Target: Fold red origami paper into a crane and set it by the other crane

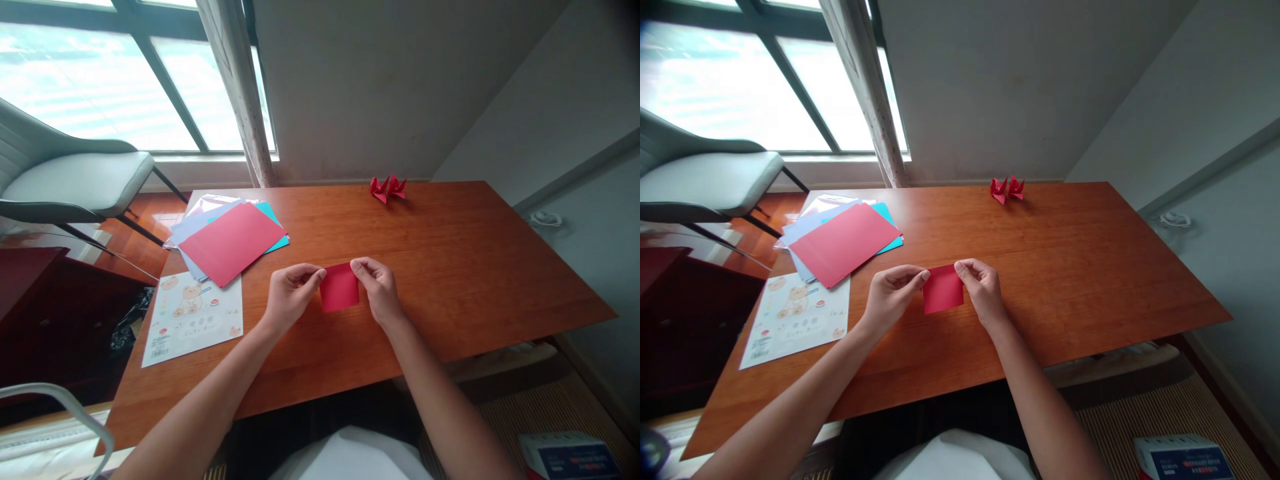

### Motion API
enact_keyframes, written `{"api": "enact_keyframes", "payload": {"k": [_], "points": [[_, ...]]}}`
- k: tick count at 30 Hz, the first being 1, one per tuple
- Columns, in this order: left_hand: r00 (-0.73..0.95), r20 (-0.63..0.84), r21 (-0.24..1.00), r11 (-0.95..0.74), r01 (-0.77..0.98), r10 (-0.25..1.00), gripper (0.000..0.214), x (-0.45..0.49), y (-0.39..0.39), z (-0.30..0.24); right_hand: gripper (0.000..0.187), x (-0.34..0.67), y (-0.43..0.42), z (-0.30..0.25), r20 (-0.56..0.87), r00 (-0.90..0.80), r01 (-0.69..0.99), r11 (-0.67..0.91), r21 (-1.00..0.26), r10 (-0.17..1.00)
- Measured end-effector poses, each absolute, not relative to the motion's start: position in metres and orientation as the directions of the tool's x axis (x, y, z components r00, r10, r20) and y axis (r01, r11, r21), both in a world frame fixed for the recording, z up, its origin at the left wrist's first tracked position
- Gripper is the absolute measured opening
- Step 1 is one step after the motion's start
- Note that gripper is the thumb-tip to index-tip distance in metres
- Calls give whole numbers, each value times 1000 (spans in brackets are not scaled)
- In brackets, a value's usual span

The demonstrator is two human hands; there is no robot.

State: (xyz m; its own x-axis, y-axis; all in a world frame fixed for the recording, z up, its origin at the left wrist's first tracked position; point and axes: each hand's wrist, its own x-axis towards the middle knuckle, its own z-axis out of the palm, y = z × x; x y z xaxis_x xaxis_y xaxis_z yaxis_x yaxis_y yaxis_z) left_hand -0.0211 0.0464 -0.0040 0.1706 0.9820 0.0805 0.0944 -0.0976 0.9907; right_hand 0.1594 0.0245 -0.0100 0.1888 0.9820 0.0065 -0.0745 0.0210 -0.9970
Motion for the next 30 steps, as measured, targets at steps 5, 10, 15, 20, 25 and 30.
{"api": "enact_keyframes", "payload": {"k": [5, 10, 15, 20, 25, 30], "points": [[138, 71, 992, -84, 90, 988, 28, -25, 50, -4, 34, 161, 24, -11, 71, 183, 152, 43, -987, 981], [118, 98, 986, -112, 120, 988, 27, -27, 53, -4, 31, 162, 25, -13, 64, 123, 163, 44, -986, 990], [99, 134, 975, -149, 164, 986, 27, -32, 56, -2, 33, 162, 26, -13, 89, 116, 268, 56, -962, 989], [49, 150, 979, -156, 134, 987, 28, -35, 57, 5, 35, 156, 25, -13, 4, 61, 91, -2, -996, 998], [25, 106, 991, -108, 81, 994, 28, -34, 57, 14, 35, 153, 24, -11, -16, 58, 59, -20, -998, 998], [-44, 92, 995, -91, 31, 995, 28, -33, 56, 15, 37, 155, 23, -9, 12, 15, 84, 11, -996, 1000]]}}
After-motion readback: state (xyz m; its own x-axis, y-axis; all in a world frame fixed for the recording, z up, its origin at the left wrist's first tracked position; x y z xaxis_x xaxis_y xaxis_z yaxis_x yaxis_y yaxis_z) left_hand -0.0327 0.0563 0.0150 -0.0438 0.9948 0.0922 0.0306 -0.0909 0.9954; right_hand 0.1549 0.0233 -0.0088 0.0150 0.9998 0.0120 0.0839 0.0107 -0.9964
